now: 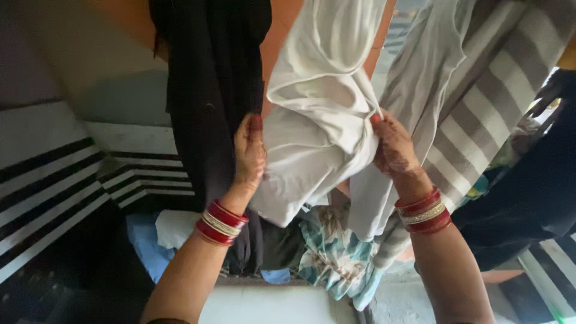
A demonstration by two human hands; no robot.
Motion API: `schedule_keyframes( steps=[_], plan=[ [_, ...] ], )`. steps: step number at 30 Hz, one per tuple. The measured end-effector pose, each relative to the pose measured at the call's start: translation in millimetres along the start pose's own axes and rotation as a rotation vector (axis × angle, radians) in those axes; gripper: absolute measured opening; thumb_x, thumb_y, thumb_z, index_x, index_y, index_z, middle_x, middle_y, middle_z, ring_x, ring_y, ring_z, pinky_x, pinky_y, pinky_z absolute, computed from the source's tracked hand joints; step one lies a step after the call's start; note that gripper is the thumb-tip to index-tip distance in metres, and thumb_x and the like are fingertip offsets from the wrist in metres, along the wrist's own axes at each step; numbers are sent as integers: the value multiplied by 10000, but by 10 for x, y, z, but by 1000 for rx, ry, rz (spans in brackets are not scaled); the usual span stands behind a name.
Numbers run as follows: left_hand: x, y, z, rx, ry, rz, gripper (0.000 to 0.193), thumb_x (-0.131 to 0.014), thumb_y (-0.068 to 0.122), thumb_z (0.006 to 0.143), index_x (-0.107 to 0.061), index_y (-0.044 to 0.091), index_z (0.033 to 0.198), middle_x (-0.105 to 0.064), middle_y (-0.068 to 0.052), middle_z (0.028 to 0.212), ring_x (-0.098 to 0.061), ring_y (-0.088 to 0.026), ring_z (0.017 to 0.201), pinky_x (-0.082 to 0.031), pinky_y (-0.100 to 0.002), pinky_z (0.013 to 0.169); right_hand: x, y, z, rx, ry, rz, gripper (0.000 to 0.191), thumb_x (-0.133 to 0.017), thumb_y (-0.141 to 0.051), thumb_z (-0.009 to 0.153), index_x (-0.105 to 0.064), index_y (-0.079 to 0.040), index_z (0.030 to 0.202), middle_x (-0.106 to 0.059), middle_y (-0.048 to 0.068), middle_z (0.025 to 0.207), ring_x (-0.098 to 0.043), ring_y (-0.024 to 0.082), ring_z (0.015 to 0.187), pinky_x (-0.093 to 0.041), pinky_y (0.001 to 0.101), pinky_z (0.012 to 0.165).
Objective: The person gathers flattened cardboard boxes and a small black device from the floor, places them into a plastic bag on a balcony counter, then returns to the room to pick up and hang a dark garment and a white cloth on a clothesline. Finally, the person picks up a small mat from the floor.
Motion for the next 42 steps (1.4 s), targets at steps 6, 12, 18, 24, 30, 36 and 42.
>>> schedule_keyframes(
  steps=[6,12,18,24,30,36,42],
  plan=[
    [0,125,-268,379,-353,10,623,-877,279,760,-548,131,1268,-713,66,1120,-676,-51,1052,-557,-226,931,-184,260,-103,14,244,107,514,-536,-374,1083,-568,34,1393,-712,137,1223,-715,208,1036,-601,306,907],
    [475,414,-587,313,-364,-34,637,-919,310,743,-700,-76,1199,-762,-145,1077,-728,-242,957,-602,-372,874,-14,334,-423,198,61,278,544,-594,-380,1087,-552,4,1470,-676,117,1316,-666,187,1139,-556,315,1020],
    [1345,200,-704,226,-419,393,405,-864,219,879,-675,-28,1139,-725,-52,998,-677,-114,857,-584,-281,777,341,342,-697,319,192,-985,461,-546,-370,1104,-597,2,1372,-670,166,1243,-649,315,1123,-539,411,936],
    [2448,-368,-1108,527,-211,801,170,-798,160,879,-688,71,973,-740,-41,811,-686,-111,656,-540,-260,487,560,828,-728,263,353,-946,180,-545,-115,1153,-578,57,1196,-612,185,1088,-578,308,957,-502,430,912],
    [2710,653,-1214,-147,132,554,344,-812,177,943,-620,76,1210,-680,-86,1011,-670,-153,868,-568,-307,709,359,1495,-531,315,318,-662,227,-588,-179,1112,-536,42,1125,-659,157,1023,-663,196,932,-559,369,883],
    [2821,3157,-1301,-665,41,-543,946,-714,559,829,-404,-7,1520,-522,-274,1510,-559,-386,1368,-518,-502,1145,-239,2061,81,313,65,-782,253,-669,-213,1023,-616,25,1090,-694,209,872,-695,233,782,-581,396,796],
    [2826,4180,-1112,-696,640,173,636,-680,483,937,-452,92,1384,-539,-131,1314,-580,-301,1210,-572,-468,996,-1186,2682,589,277,-422,-784,331,-661,-294,958,-660,-8,1125,-731,176,904,-739,228,814,-603,404,821]
  ],
)
Point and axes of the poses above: each hand's wrist, its own z-axis towards the middle knuckle, its own x-axis out of the back of the hand, y = z × x, the point moved 3 cm from there along z, towards the middle knuckle
